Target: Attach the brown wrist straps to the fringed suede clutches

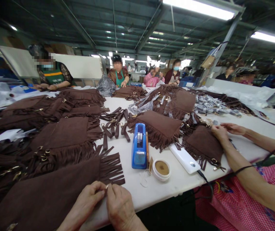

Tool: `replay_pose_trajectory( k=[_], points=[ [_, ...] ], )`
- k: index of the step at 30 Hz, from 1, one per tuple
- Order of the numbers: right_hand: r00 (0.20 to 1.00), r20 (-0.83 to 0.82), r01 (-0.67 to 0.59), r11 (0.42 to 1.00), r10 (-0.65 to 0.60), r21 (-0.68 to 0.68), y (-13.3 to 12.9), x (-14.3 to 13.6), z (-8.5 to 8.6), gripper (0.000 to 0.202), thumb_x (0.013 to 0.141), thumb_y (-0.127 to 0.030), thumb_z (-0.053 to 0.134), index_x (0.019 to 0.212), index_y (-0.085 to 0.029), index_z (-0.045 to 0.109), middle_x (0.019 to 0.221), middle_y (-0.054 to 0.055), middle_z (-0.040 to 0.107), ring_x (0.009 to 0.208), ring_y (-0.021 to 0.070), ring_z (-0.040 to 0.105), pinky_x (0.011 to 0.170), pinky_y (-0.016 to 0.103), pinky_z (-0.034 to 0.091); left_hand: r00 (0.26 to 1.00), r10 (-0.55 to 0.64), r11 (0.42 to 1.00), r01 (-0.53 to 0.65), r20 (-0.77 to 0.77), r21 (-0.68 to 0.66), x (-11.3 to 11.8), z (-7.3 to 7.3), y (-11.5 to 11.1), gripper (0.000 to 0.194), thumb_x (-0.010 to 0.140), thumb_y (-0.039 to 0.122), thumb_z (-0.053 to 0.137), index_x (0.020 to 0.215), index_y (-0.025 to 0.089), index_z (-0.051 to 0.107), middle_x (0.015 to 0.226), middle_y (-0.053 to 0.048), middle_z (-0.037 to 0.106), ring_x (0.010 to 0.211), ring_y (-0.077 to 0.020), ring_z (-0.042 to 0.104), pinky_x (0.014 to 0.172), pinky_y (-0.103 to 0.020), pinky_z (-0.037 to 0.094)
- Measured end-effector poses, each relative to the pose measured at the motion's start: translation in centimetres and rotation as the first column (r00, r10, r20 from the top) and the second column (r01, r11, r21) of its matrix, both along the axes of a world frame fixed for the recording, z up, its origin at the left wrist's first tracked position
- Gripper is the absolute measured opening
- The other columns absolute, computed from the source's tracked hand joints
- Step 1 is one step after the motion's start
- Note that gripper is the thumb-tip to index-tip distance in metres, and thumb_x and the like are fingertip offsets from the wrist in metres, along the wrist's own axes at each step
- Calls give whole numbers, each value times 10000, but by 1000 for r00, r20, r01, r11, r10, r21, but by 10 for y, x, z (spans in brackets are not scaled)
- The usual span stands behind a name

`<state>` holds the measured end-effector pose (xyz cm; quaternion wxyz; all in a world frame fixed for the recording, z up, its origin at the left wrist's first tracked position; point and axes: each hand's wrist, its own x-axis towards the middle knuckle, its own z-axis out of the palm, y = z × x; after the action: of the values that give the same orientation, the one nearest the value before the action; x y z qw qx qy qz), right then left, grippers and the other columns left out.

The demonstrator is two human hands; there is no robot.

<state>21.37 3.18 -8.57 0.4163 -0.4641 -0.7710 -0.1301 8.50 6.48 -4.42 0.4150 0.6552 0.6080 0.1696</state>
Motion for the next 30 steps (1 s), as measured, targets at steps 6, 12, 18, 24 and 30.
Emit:
replay_pose_trajectory(
  k=[6,12,18,24,30],
  points=[
    [993,74,86,995,-90,58,4,-6,-4,252,858,-91,336,744,-146,555,552,31,520,487,161,464,441,284,336,991,-8,1000,9,-133,8,3,9,0,164,705,193,454,671,178,614,750,-21,651,741,-162,584,675,-247,381],
    [995,15,101,995,-101,-2,4,-4,-6,299,842,-103,331,595,-194,472,535,14,483,497,145,442,474,274,304,987,-6,1000,9,-163,17,5,8,1,161,714,196,458,655,179,607,747,-23,652,742,-165,577,646,-251,364],
    [973,-131,163,970,-188,-183,7,3,-3,239,768,-73,348,608,-195,477,553,0,519,502,119,489,493,245,319,987,-29,998,36,-156,42,3,6,-2,166,722,207,443,659,189,596,757,-14,635,749,-162,565,667,-258,357],
    [897,-324,173,913,-302,-370,16,7,1,184,719,-113,412,592,-177,529,531,-11,568,485,105,535,493,205,378,990,-47,997,56,-133,60,0,5,-6,180,731,230,415,673,197,582,775,-5,607,759,-154,563,692,-261,363],
    [954,-184,193,956,-235,-223,3,67,31,183,846,-183,469,698,-145,569,582,-36,577,485,59,523,469,166,429,997,-58,995,62,-45,82,-1,-4,-7,178,754,235,447,635,226,578,722,25,611,747,-148,583,693,-254,410]
  ],
)
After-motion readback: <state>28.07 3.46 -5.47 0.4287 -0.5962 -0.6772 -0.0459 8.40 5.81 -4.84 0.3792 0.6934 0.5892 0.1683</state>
